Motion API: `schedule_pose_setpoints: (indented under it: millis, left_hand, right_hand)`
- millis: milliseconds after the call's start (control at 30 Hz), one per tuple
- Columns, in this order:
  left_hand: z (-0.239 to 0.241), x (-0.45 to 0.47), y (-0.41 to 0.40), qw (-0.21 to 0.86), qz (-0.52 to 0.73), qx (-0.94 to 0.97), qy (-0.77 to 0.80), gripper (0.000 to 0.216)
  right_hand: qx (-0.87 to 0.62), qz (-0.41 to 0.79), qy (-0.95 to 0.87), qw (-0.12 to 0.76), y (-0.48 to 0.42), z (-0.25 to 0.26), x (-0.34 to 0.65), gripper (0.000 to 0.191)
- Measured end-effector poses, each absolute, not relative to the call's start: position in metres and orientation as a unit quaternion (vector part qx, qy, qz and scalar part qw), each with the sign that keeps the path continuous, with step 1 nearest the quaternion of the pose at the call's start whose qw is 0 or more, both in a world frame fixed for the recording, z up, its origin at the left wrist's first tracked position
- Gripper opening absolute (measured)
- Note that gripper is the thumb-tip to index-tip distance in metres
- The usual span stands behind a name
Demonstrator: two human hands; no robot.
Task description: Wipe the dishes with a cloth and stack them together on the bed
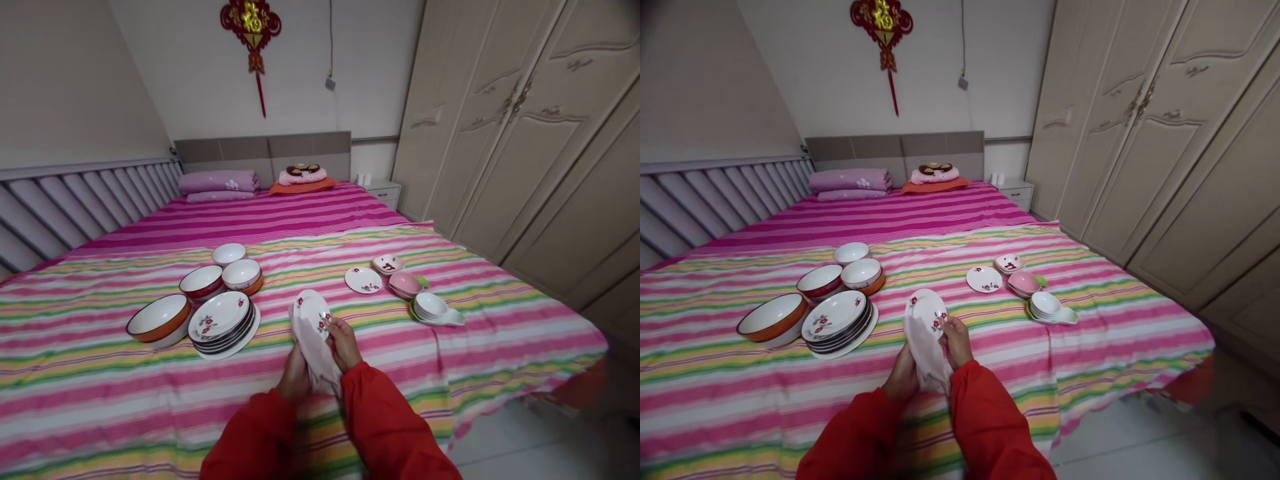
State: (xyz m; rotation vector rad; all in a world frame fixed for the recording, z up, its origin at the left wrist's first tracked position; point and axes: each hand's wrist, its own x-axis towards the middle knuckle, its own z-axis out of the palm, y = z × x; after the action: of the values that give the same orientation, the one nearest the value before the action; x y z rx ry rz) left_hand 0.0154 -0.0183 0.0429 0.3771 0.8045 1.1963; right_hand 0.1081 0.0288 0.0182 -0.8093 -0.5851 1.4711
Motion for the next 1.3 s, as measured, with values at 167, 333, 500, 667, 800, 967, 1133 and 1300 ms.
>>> schedule_pose_setpoints:
  millis: [167, 333, 500, 667, 800, 967, 1133, 1300]
  left_hand:
    - [0.060, -0.010, -0.031, 0.700, 0.585, 0.184, 0.366, 0.036]
    - [0.090, -0.022, -0.009, 0.699, 0.595, 0.192, 0.348, 0.041]
    - [0.078, 0.005, -0.002, 0.716, 0.558, 0.223, 0.355, 0.041]
    - [0.047, -0.001, -0.024, 0.709, 0.569, 0.207, 0.362, 0.040]
    - [0.058, -0.030, -0.030, 0.681, 0.604, 0.199, 0.362, 0.039]
    - [0.095, -0.033, -0.014, 0.637, 0.619, 0.226, 0.401, 0.051]
    - [0.080, -0.024, -0.016, 0.415, 0.579, 0.503, 0.489, 0.036]
    - [0.046, -0.022, -0.035, 0.346, 0.481, 0.645, 0.482, 0.044]
  right_hand:
    - [-0.358, 0.637, -0.293, 0.617, 0.029, 0.013, 0.106, 0.038]
    - [-0.347, 0.647, -0.310, 0.604, 0.030, 0.013, 0.106, 0.039]
    - [-0.347, 0.639, -0.289, 0.622, 0.029, 0.017, 0.108, 0.036]
    - [-0.358, 0.630, -0.286, 0.626, 0.028, 0.017, 0.107, 0.036]
    - [-0.358, 0.634, -0.311, 0.611, 0.028, 0.015, 0.106, 0.039]
    - [-0.360, 0.635, -0.319, 0.604, 0.029, 0.013, 0.105, 0.038]
    - [-0.368, 0.634, -0.306, 0.608, 0.029, 0.012, 0.105, 0.036]
    - [-0.391, 0.587, -0.340, 0.622, 0.028, 0.012, 0.105, 0.028]
